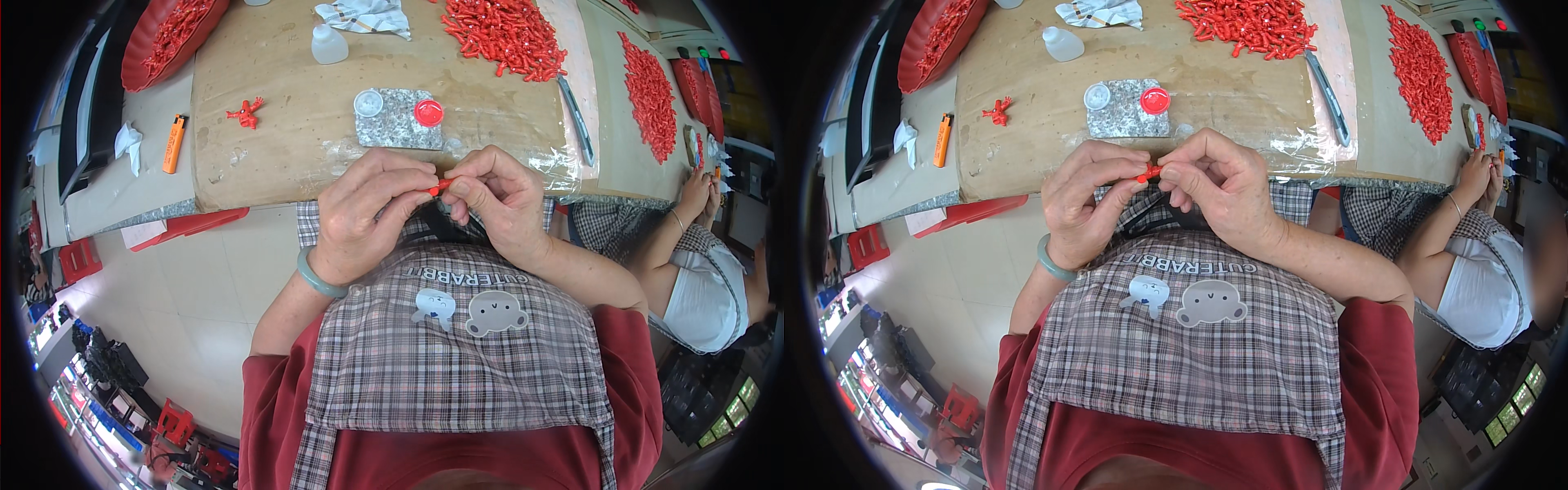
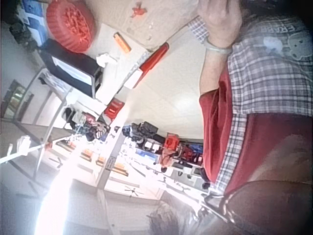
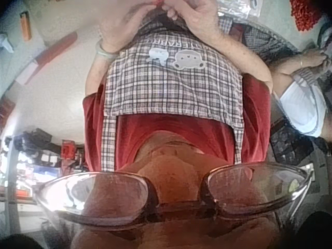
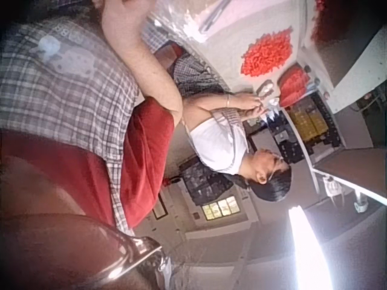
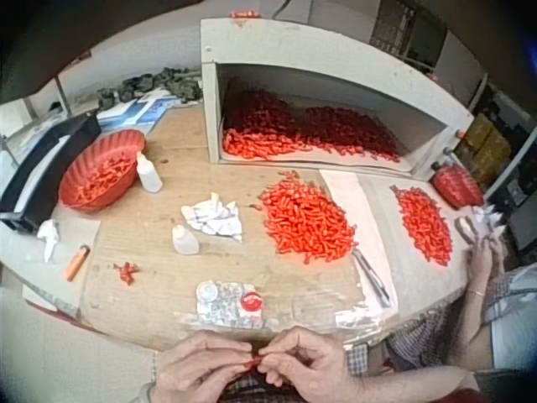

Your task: The person assembles small red plastic toy parts by hand, applying glue from a bottle to join the components.

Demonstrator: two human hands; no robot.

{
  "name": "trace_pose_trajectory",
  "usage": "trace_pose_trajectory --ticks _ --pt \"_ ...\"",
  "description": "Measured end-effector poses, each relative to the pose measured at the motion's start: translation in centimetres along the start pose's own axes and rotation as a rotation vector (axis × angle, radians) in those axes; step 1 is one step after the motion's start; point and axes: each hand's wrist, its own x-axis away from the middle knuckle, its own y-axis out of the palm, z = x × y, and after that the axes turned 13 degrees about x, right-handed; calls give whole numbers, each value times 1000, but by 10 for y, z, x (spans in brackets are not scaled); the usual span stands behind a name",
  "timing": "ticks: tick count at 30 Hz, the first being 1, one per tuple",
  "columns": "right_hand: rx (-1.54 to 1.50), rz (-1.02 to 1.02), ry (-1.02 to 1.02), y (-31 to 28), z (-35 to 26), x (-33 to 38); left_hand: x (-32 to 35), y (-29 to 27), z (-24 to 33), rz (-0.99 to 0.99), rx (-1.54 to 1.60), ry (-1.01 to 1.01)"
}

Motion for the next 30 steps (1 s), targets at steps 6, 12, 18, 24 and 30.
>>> trace_pose_trajectory --ticks 6,12,18,24,30 --pt "-118 -18 102 1 -1 -1 1 0 0 -18 -70 33" --pt "-192 -43 181 0 -5 0 2 1 -1 -28 -91 94" --pt "-319 -46 262 2 -7 0 2 1 -2 -24 -93 87" --pt "-411 -35 333 3 -7 -2 2 1 -3 -11 -107 42" --pt "-444 -46 349 1 -16 -5 3 0 -2 -1 -5 -104"
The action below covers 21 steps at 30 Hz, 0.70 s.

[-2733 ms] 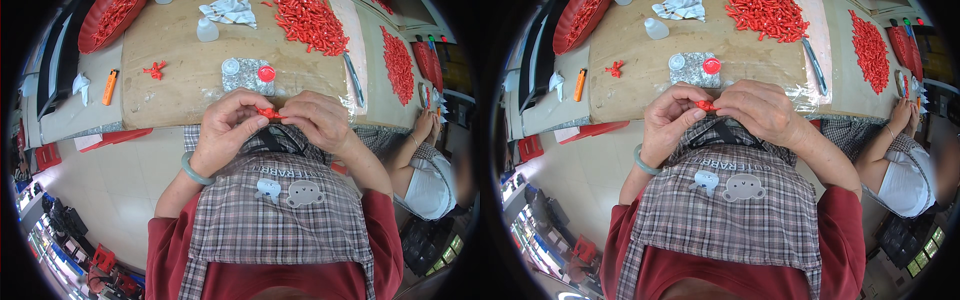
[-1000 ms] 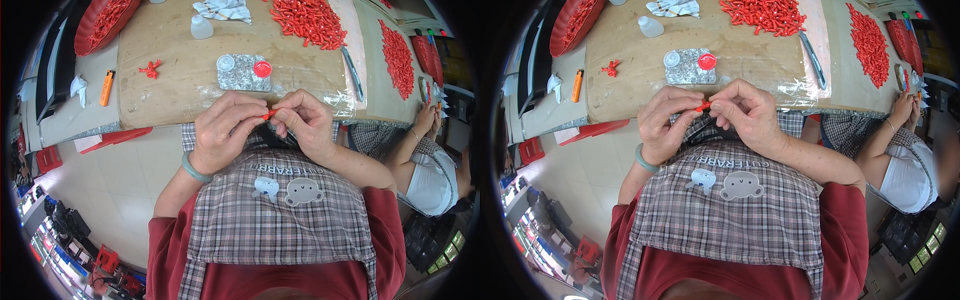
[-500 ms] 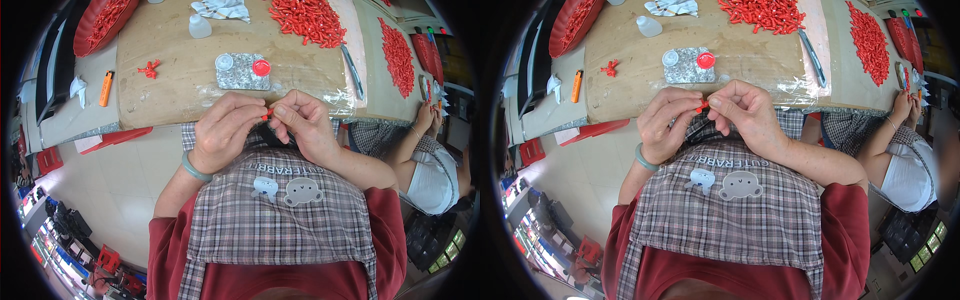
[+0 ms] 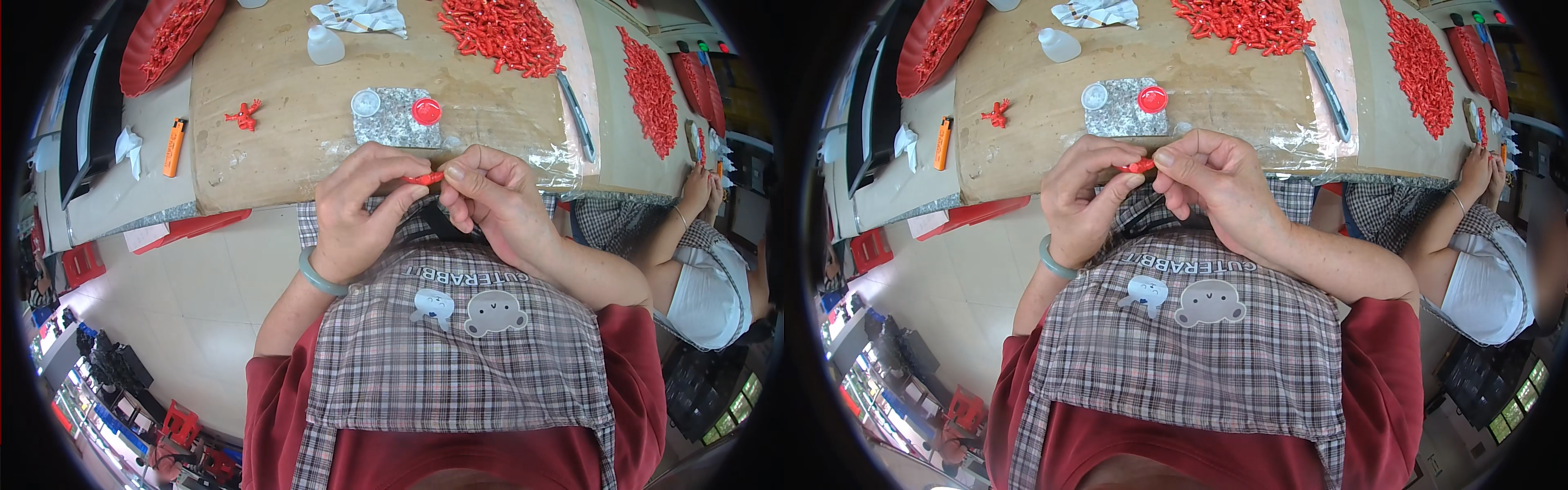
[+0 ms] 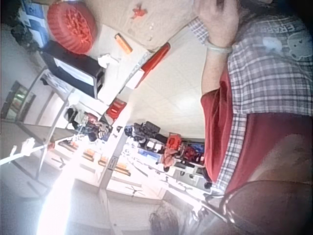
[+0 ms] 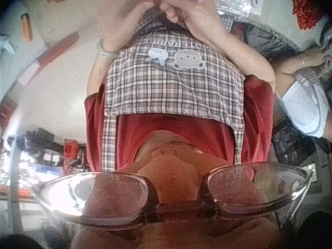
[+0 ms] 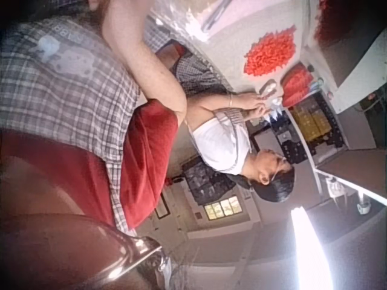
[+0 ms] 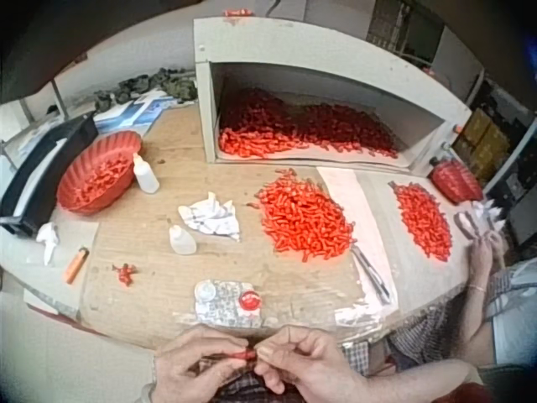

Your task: The person assembles small red plastic toy parts by hand, applying glue from a bottle to join the components.

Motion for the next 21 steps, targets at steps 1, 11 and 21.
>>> trace_pose_trajectory --ticks 1,11,21 --pt "0 -13 9 1 -3 0 2 2 0 58 217 -122" --pt "24 -82 14 -1 -11 -3 5 -3 -7 73 688 -328" --pt "157 -103 -51 -4 -10 -4 2 -3 -4 38 602 -255"
